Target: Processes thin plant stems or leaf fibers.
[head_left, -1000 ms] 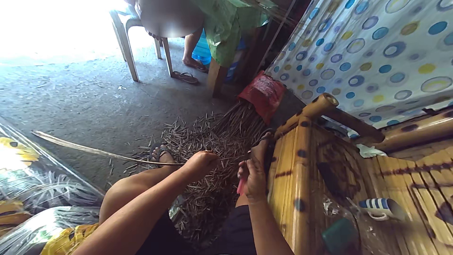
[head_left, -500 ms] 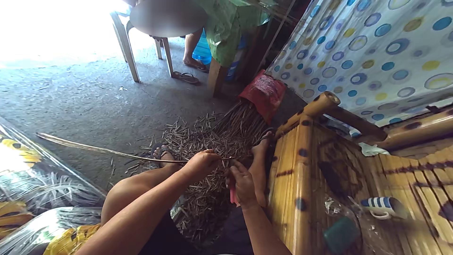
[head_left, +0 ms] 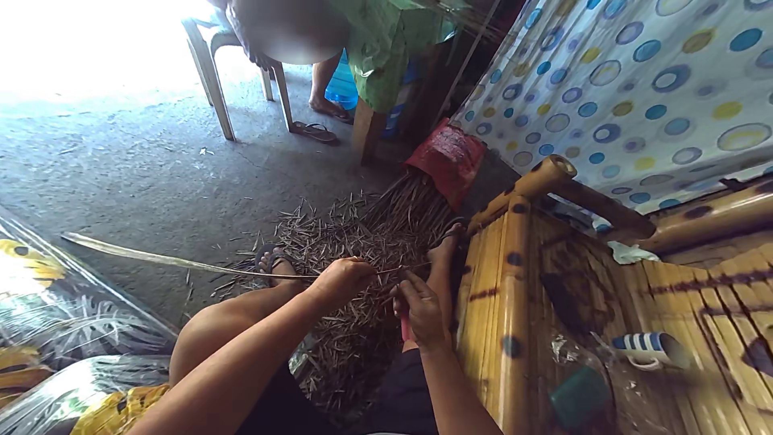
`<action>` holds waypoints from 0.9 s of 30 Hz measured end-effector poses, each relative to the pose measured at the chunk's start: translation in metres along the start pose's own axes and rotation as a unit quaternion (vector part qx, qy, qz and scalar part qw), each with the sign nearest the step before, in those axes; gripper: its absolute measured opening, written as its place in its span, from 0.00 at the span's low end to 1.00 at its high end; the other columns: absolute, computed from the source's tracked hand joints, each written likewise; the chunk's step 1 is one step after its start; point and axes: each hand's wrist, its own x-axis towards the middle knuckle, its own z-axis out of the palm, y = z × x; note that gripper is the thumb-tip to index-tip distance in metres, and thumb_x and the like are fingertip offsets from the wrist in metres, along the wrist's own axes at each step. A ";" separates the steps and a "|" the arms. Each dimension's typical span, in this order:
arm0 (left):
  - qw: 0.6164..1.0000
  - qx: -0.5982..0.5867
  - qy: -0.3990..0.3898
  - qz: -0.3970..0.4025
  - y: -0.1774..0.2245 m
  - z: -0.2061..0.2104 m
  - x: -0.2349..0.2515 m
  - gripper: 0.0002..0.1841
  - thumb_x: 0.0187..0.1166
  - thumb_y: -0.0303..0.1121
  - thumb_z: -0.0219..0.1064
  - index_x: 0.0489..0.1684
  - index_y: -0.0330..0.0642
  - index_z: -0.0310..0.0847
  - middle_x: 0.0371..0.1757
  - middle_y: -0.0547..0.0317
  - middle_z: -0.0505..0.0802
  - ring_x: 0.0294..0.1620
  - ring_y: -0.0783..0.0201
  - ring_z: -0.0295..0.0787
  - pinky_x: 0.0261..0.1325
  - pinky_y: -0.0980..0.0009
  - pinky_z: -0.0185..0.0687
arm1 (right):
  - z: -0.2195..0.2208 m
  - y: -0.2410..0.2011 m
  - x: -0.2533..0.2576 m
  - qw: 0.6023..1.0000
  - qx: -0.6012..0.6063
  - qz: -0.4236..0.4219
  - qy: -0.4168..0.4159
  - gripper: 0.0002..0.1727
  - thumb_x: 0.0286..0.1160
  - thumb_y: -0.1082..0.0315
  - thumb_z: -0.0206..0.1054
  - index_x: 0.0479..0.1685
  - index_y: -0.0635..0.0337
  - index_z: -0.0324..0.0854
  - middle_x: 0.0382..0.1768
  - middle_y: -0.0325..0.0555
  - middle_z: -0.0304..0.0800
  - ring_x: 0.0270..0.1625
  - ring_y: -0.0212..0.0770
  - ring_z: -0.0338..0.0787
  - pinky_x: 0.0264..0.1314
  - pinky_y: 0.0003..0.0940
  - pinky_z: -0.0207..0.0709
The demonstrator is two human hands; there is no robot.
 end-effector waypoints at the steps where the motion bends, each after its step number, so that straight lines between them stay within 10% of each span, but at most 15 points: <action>1: 1.000 -0.002 -0.002 -0.001 -0.001 0.000 0.000 0.16 0.90 0.40 0.57 0.51 0.42 0.91 0.48 0.53 0.94 0.54 0.59 0.91 0.65 0.59 0.83 | -0.007 -0.001 0.004 1.000 0.001 -0.007 0.017 0.21 0.91 0.71 0.51 0.75 0.72 0.74 0.33 0.50 0.90 0.21 0.35 0.83 0.22 0.29 0.81; 6: 1.000 -0.024 -0.001 -0.003 -0.005 -0.003 -0.001 0.16 0.90 0.37 0.56 0.51 0.41 0.91 0.47 0.52 0.94 0.53 0.59 0.91 0.65 0.60 0.82 | -0.024 -0.011 0.014 0.998 0.039 -0.025 0.037 0.25 0.92 0.71 0.47 0.84 0.68 0.66 0.33 0.51 0.89 0.21 0.36 0.83 0.22 0.29 0.81; 27: 0.999 -0.027 0.025 -0.016 0.001 0.002 -0.004 0.16 0.89 0.38 0.58 0.55 0.43 0.92 0.50 0.51 0.94 0.54 0.60 0.90 0.66 0.61 0.81 | 0.031 -0.002 -0.006 0.997 0.037 0.067 -0.002 0.18 0.91 0.72 0.54 0.69 0.72 0.78 0.33 0.53 0.90 0.23 0.37 0.86 0.24 0.31 0.84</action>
